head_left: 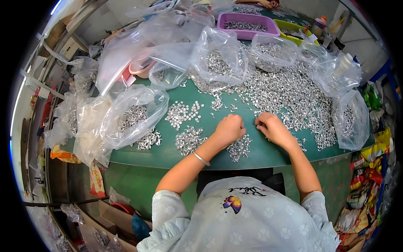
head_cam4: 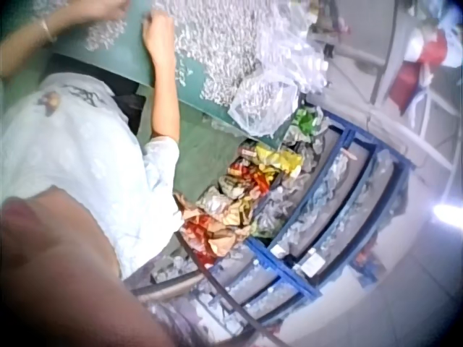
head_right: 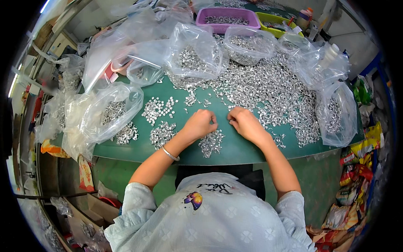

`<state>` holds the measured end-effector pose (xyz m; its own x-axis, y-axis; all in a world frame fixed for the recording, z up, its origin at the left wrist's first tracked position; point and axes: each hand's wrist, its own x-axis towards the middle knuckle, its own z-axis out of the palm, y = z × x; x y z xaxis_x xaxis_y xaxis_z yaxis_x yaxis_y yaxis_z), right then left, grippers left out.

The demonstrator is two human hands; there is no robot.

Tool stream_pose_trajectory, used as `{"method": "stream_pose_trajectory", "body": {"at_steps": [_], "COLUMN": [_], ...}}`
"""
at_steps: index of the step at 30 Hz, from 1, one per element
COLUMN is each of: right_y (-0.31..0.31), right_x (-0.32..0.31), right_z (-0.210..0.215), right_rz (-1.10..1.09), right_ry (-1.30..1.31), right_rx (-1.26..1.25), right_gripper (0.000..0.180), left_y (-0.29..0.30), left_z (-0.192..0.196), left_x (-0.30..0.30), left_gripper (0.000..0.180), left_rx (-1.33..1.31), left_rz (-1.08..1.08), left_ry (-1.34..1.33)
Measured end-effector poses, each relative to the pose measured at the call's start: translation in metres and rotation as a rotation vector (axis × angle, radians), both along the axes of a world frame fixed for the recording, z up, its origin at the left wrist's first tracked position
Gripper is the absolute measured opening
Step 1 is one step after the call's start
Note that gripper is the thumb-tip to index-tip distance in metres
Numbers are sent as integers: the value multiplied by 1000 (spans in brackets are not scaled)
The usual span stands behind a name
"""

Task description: The person sorts small metal decorative or hardware parts by hand, picking them from large piles and arranging them into specific clusters on a work surface.

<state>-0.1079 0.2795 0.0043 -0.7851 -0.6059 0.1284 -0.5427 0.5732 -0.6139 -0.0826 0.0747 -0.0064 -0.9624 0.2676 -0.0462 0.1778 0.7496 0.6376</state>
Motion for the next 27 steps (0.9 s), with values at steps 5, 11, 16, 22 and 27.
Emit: {"method": "stream_pose_trajectory", "body": {"at_steps": [5,11,16,22,27], "right_y": [-43,-113,-126,-106,-116], "right_x": [-13,-23,-42,-45,-54], "right_z": [4,13,12,-3,-19], "right_rz": [-8,152,121,220,316], "right_ry": [-109,-132,-158,48,287], "right_rx": [-291,-387,-416,-106,-3], "right_gripper": [12,13,14,19,30], "left_y": [-32,-76,-121,-154,-113], "left_z": [-11,-12,-18,-21,-7], "left_x": [-12,-5,-4,-7,5], "left_gripper": [21,23,20,23,29], "left_rx": [646,1575,1367,338,-285], "left_rz": [183,289,425,457,466], "left_ry": [-575,-792,-432,109,509]}}
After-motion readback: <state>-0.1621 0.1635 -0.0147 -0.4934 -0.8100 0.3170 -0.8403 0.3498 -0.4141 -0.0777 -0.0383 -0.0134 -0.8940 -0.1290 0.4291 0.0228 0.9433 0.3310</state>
